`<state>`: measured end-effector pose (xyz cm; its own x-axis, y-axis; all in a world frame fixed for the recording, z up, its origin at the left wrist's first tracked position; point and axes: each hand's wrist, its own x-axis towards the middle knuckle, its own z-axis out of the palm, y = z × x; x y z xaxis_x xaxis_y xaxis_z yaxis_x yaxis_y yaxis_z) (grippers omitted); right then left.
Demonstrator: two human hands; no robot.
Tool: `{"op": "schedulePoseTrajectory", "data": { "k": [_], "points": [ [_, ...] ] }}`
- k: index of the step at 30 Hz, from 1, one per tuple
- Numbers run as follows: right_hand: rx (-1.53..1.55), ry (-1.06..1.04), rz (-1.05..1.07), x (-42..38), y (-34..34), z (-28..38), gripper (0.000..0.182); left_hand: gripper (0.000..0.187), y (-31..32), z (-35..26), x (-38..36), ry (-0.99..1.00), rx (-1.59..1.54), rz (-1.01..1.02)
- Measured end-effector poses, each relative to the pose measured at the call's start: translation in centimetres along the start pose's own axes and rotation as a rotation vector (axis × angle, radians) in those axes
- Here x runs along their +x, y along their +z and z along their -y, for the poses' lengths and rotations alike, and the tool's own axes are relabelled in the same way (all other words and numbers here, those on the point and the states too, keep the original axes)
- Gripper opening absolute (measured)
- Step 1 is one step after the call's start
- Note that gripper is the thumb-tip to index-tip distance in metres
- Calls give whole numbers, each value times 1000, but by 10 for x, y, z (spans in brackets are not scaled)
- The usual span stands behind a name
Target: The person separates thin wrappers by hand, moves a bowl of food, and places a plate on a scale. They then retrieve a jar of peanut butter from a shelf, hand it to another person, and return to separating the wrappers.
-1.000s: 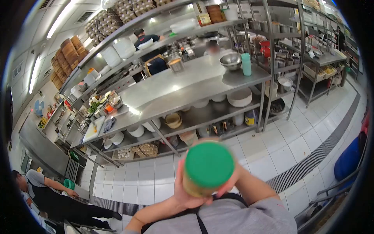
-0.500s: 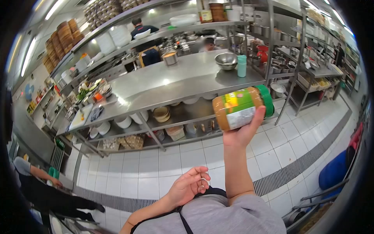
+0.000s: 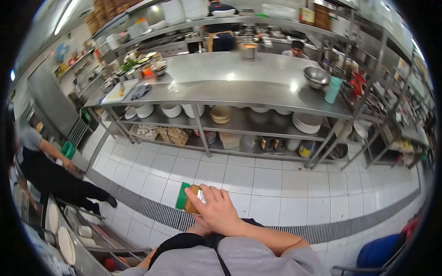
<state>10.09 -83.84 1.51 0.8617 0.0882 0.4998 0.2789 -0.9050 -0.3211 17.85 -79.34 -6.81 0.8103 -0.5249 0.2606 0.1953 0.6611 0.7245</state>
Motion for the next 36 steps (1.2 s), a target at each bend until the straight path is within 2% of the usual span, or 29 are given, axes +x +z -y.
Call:
{"op": "schedulePoseTrajectory", "data": {
  "k": [2, 4, 5, 6, 8, 9, 10, 11, 12, 13, 14, 16, 17, 18, 21, 22, 24, 25, 26, 28, 29, 30, 32, 33, 34, 36],
  "points": [
    [32, -49, 11, 6, 8, 2, 74, 41, -22, -16, -2, 32, 84, 148],
    [191, -84, -134, 13, -2, -4, 71, 40, -38, -36, -2, 46, 173, 319],
    [391, -21, -161, 12, -6, -6, 74, 40, -44, -44, 0, 49, 212, 412],
    [396, -31, -167, 11, -2, -10, 74, 40, -48, -52, 5, 55, 251, 510],
    [811, 50, -240, -1, 14, -12, 80, 40, -50, -66, 6, 55, 320, 691],
    [728, -83, -310, 3, 14, -11, 85, 40, -43, -77, -1, 44, 322, 677],
    [743, -66, -303, 5, 18, -12, 85, 42, -17, -101, -8, -16, 412, 479],
    [695, -184, -410, 6, 25, -15, 85, 44, 0, -116, -11, -84, 497, 279],
    [641, -296, -514, 5, 29, -17, 86, 44, 4, -117, -10, -113, 490, 264],
    [635, -310, -491, 6, 27, -18, 85, 43, 7, -116, -8, -63, 510, 219],
    [593, -271, -449, 6, 23, -18, 86, 43, 9, -113, -12, -14, 529, 174],
    [626, -170, -429, 5, 21, -14, 88, 42, 11, -105, -22, -120, 425, 128],
    [659, -35, -275, 4, 11, -12, 91, 41, 12, -102, -24, -192, 328, 92],
    [705, -35, -355, 1, 22, -15, 96, 41, 7, -90, -21, -204, 322, 81],
    [774, 63, -346, -3, 24, -23, 101, 38, -25, -38, -2, -385, -431, 208],
    [825, 115, -311, -3, 22, -24, 102, 38, -18, -40, -1, -383, -434, 208],
    [871, 167, -277, -5, 19, -26, 104, 44, 0, -46, -1, -496, -563, 34],
    [897, 165, -270, -6, 18, -27, 104, 50, 21, -59, -6, -481, -194, -179],
    [920, 163, -265, -6, 17, -28, 103, 50, 18, -55, -7, -482, -196, -169],
    [838, 150, -261, -8, 14, -30, 103, 50, 2, -38, -5, -508, -616, 11],
    [765, 139, -249, -10, 12, -32, 103, 50, -6, -30, -2, -554, -546, -41],
    [812, 170, -248, -11, 12, -32, 101, 48, -10, -23, -1, -520, -485, -14],
    [854, 220, -223, -15, 16, -35, 94, 46, -4, -27, -2, -533, -561, -80],
    [802, 219, -169, -14, 11, -36, 89, 46, -9, -26, -3, -521, -540, -50],
    [870, 294, -107, -14, 12, -37, 90, 45, -14, -27, -1, -504, -516, -23],
    [543, 156, -252, -11, 10, -37, 87, 43, -19, -26, 5, -488, -569, 78]
  ]
}}
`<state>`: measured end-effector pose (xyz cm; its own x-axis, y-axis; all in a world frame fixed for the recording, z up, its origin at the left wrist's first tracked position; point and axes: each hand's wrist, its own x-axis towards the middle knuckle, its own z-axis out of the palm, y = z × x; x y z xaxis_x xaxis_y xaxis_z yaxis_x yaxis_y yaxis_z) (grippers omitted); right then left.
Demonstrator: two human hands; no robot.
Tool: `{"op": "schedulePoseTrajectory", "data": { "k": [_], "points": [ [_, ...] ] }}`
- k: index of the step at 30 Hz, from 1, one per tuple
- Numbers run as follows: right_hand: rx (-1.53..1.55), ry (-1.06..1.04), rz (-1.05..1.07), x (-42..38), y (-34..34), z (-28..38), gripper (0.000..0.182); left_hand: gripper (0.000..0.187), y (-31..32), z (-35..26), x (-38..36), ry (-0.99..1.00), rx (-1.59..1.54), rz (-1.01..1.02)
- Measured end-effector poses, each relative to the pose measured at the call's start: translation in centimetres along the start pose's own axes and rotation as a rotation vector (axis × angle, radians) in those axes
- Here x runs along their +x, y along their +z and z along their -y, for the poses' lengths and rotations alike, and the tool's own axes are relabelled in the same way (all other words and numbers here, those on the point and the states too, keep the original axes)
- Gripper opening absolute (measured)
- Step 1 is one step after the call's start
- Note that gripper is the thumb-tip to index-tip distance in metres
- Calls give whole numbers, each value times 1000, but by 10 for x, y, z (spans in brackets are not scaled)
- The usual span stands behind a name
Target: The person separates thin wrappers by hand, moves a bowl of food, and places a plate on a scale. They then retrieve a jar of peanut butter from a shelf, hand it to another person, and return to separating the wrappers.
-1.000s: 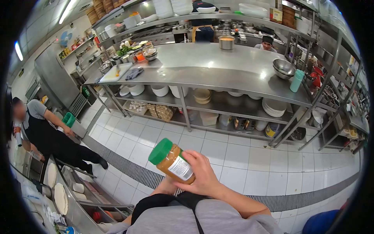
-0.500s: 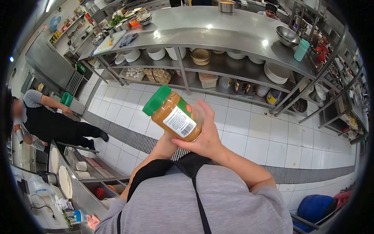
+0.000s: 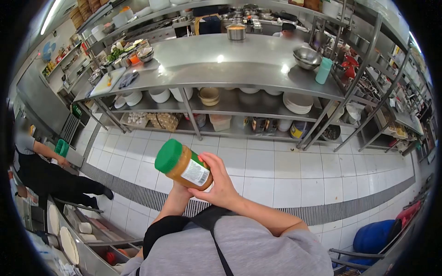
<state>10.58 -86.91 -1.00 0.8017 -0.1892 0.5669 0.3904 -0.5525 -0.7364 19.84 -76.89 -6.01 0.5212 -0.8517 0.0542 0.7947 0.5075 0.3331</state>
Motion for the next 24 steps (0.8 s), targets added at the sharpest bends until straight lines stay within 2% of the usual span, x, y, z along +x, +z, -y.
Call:
{"op": "schedulePoseTrajectory", "data": {
  "k": [1, 2, 3, 4, 6, 7, 8, 9, 10, 12, 13, 14, 15, 16, 17, 18, 19, 20, 22, 23, 24],
  "points": [
    [-2, -13, -1, 0, 3, 0, 87, 40, 7, -3, 1, 55, 105, -158],
    [45, 1, -116, -2, 9, -1, 85, 38, 15, -6, 1, 113, 207, -320],
    [97, 20, -230, -1, 14, -4, 83, 35, 25, -1, 2, 214, 443, -356],
    [101, 17, -227, -2, 15, -15, 83, 40, 16, 8, 9, 231, 475, -497],
    [376, 481, -218, -7, 7, -49, 73, 43, 63, 18, 8, 252, 778, -374],
    [632, 436, -326, -1, -3, -56, 69, 43, 73, 15, 6, 262, 778, -362],
    [885, 382, -430, 9, -16, -63, 66, 42, 79, 14, 3, 125, 919, -199],
    [981, 366, -580, 21, -27, -71, 61, 42, 83, 13, 0, -18, 1055, -30],
    [1074, 349, -738, 34, -40, -77, 57, 42, 84, 12, -3, -20, 1056, -10],
    [1598, 450, -810, 69, -96, -69, 50, 41, 83, 4, -6, -209, 898, 116],
    [1671, 260, -929, 87, -119, -75, 49, 41, 79, 2, -9, -213, 906, 143],
    [1731, 66, -1035, 103, -141, -79, 49, 38, 73, 2, -12, -145, 837, 52],
    [1611, -52, -1094, 113, -163, -74, 50, 35, 67, 1, -12, -72, 762, -40],
    [1488, -159, -1152, 123, -178, -67, 52, 35, 63, -2, -12, -66, 759, -25],
    [1120, -241, -1312, 139, -187, -62, 53, 33, 58, -5, -12, -36, 723, -75],
    [738, -305, -1443, 153, -193, -60, 55, 30, 55, -8, -15, -14, 688, -135],
    [108, -432, -1569, 162, -208, -71, 59, 28, 58, -10, -17, 4, 685, -166],
    [-539, -542, -1589, 173, -227, -84, 63, 28, 57, -11, -17, -1, 678, -167],
    [-749, -509, -1472, 196, -249, -92, 77, 28, 54, -13, -18, 28, 668, -144],
    [-759, -504, -1466, 209, -256, -98, 77, 27, 53, -12, -18, 20, 660, -121],
    [-811, -371, -1541, 222, -261, -107, 82, 27, 53, -10, -18, 11, 653, -122]
  ]
}}
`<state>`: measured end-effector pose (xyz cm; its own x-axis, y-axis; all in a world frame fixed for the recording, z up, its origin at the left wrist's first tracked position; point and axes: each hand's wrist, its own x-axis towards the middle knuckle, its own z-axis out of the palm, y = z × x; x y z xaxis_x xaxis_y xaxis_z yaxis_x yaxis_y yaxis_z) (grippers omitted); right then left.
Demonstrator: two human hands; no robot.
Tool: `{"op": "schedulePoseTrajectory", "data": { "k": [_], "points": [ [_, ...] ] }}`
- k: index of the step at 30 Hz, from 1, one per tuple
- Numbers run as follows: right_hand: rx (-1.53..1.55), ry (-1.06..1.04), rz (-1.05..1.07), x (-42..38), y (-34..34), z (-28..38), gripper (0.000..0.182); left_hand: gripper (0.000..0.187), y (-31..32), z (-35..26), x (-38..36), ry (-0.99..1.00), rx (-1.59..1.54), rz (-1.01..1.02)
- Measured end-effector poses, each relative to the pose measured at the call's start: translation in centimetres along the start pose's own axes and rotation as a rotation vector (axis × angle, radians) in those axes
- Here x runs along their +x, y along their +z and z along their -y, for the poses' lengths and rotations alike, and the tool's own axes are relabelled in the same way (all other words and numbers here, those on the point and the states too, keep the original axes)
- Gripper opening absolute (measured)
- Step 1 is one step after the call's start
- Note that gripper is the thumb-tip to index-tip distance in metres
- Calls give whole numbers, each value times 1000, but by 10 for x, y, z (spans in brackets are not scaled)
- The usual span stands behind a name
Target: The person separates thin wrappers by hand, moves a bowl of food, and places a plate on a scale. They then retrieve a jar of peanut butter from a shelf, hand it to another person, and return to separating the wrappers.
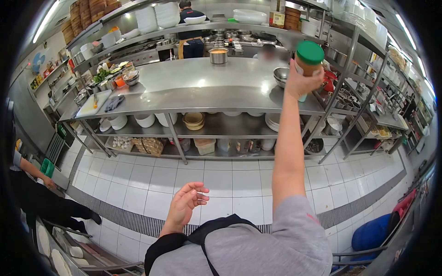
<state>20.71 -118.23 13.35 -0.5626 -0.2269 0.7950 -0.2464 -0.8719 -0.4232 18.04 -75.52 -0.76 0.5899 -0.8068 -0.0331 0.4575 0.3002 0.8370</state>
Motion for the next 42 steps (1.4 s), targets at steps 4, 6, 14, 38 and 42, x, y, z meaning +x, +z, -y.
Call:
{"op": "schedulePoseTrajectory", "data": {
  "k": [4, 6, 14, 38, 42],
  "points": [
    [-217, 195, -31, -22, 37, -17, 91, 26, 4, -1, 1, -5, 40, 38],
    [-201, 215, 17, -35, 44, -25, 91, 25, 3, -1, -1, -3, 53, 37],
    [-175, 167, 155, -64, 53, -47, 92, 26, -1, -5, -7, 57, 87, -37],
    [539, 571, 870, -144, 20, -39, 61, 26, -11, 14, 17, -23, 134, -36],
    [561, 1060, 1477, -279, -108, 26, 44, 33, -56, 69, 47, 266, 224, -336]
  ]
}}
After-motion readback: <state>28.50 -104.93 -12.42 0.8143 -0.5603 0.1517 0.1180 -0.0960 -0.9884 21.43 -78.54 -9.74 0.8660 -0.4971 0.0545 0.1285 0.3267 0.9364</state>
